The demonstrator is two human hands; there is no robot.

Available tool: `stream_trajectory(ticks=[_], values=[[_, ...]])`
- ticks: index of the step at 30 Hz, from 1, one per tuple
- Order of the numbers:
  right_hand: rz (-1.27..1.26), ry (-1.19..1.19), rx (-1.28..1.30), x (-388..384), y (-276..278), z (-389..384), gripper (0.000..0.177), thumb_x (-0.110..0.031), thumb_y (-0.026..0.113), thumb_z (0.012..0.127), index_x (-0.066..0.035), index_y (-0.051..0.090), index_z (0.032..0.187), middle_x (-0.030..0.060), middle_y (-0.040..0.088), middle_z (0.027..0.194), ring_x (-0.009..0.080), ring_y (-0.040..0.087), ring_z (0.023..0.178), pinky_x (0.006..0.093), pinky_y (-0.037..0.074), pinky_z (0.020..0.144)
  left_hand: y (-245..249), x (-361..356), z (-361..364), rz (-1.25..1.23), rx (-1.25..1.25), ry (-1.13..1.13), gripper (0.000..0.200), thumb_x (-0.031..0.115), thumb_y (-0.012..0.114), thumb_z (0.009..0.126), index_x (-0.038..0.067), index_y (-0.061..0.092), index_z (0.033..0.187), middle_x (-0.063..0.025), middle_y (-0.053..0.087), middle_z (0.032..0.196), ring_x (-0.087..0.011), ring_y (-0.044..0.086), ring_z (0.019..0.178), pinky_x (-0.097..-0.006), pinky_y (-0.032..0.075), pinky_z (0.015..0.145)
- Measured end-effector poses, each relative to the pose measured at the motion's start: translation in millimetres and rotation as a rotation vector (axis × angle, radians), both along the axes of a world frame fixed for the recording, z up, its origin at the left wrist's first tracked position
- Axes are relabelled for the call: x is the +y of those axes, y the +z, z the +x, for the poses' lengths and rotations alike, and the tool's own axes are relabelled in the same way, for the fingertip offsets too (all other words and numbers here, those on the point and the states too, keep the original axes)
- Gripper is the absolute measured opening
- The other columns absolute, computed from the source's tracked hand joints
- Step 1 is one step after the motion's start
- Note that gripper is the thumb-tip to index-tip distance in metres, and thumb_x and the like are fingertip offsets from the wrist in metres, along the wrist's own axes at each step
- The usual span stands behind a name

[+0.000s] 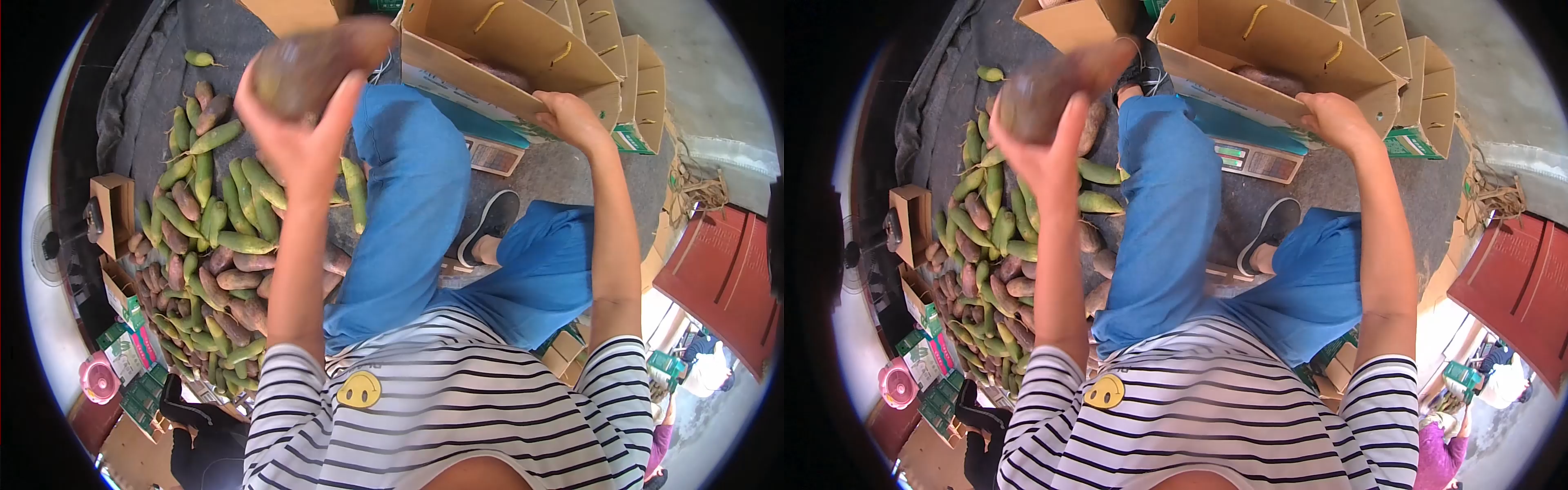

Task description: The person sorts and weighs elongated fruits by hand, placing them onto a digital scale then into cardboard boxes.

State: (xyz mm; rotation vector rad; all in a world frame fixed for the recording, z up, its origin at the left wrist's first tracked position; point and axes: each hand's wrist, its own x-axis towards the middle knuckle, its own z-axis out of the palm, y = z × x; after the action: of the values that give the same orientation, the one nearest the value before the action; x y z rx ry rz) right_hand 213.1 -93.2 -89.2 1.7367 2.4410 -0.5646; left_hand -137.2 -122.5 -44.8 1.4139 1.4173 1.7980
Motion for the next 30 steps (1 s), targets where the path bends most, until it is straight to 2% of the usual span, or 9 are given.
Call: stream_trajectory(ticks=[4, 5, 7, 9, 15, 18, 20, 21, 30], values=[[0.000, 0.024, 0.003, 2, -1, 2, 0.027, -0.009, 0.061, 0.079, -0.002, 0.058, 0.104, 0.0205, 0.063, 0.094, 0.0396, 0.058, 0.091, 0.0444, 0.046, 0.078, 26, 45, 75, -0.026, -0.031, -0.371, 0.067, 0.026, 0.080, 0.073, -0.005, 0.044, 0.120, -0.0145, 0.058, 0.111, -0.0203, 0.057, 0.102, -0.0324, 0.046, 0.087], [-0.010, 0.028, 0.005, 2, 0, 2, 0.027, -0.009, 0.061, 0.078, -0.002, 0.058, 0.104, 0.0205, 0.063, 0.094, 0.0397, 0.058, 0.091, 0.0444, 0.047, 0.078, 35, 41, 86, -0.041, 0.119, -0.296, 0.056, 0.029, 0.074, 0.074, -0.005, 0.052, 0.113, -0.0234, 0.057, 0.102, -0.0390, 0.056, 0.097, -0.0419, 0.045, 0.087], [0.012, 0.052, 0.011, 5, -3, 6, 0.027, -0.011, 0.062, 0.079, -0.003, 0.060, 0.104, 0.0206, 0.064, 0.092, 0.0385, 0.060, 0.090, 0.0452, 0.047, 0.078, 1, 48, 79, 0.012, 0.309, -0.250, 0.069, 0.024, 0.077, 0.070, -0.003, 0.043, 0.123, -0.0225, 0.055, 0.108, -0.0379, 0.053, 0.101, -0.0396, 0.044, 0.090], [0.011, 0.051, 0.033, 3, -5, 6, 0.026, -0.013, 0.062, 0.079, -0.004, 0.060, 0.103, 0.0211, 0.064, 0.091, 0.0385, 0.060, 0.089, 0.0462, 0.047, 0.077, -23, 37, 43, -0.063, 0.460, -0.227, 0.058, 0.029, 0.075, 0.078, -0.005, 0.049, 0.118, -0.0168, 0.059, 0.112, -0.0233, 0.058, 0.104, -0.0337, 0.046, 0.089], [0.025, 0.091, 0.039, 3, -11, 9, 0.031, -0.011, 0.060, 0.081, -0.002, 0.058, 0.110, 0.0225, 0.063, 0.098, 0.0391, 0.059, 0.094, 0.0446, 0.047, 0.081, -169, -93, -129, -0.595, 0.525, -0.154, 0.042, 0.023, 0.068, 0.085, -0.002, 0.052, 0.114, -0.0139, 0.061, 0.098, -0.0202, 0.059, 0.094, -0.0311, 0.046, 0.084], [0.019, 0.093, 0.060, 3, -9, 11, 0.036, -0.011, 0.061, 0.081, -0.001, 0.056, 0.115, 0.0231, 0.062, 0.102, 0.0393, 0.058, 0.096, 0.0430, 0.046, 0.082, -219, -201, -208, -1.023, 0.774, -0.086, 0.044, 0.029, 0.070, 0.081, -0.003, 0.053, 0.106, -0.0174, 0.062, 0.087, -0.0246, 0.062, 0.080, -0.0337, 0.047, 0.067], [0.001, 0.097, 0.047, 5, -9, 11, 0.036, -0.011, 0.061, 0.081, -0.001, 0.056, 0.114, 0.0234, 0.062, 0.101, 0.0393, 0.058, 0.097, 0.0431, 0.046, 0.083, -222, -251, -225, -1.338, 0.949, -0.131, 0.046, 0.031, 0.072, 0.077, -0.003, 0.054, 0.103, -0.0188, 0.063, 0.083, -0.0306, 0.063, 0.078, -0.0374, 0.047, 0.067], [-0.008, 0.101, 0.041, 5, -9, 11, 0.035, -0.011, 0.061, 0.081, -0.001, 0.056, 0.114, 0.0235, 0.062, 0.101, 0.0393, 0.058, 0.097, 0.0431, 0.046, 0.083, -228, -265, -229, -1.516, 0.852, -0.217, 0.051, 0.035, 0.070, 0.076, -0.003, 0.052, 0.106, -0.0262, 0.062, 0.099, -0.0398, 0.060, 0.094, -0.0440, 0.047, 0.081], [-0.141, 0.046, 0.104, 7, -3, 16, 0.034, -0.006, 0.059, 0.082, 0.001, 0.055, 0.115, 0.0233, 0.061, 0.101, 0.0391, 0.058, 0.097, 0.0394, 0.045, 0.083, -266, -353, -226, -1.677, 0.575, -0.034, 0.055, 0.034, 0.068, 0.077, -0.003, 0.053, 0.115, -0.0264, 0.061, 0.108, -0.0364, 0.060, 0.104, -0.0388, 0.047, 0.088]])
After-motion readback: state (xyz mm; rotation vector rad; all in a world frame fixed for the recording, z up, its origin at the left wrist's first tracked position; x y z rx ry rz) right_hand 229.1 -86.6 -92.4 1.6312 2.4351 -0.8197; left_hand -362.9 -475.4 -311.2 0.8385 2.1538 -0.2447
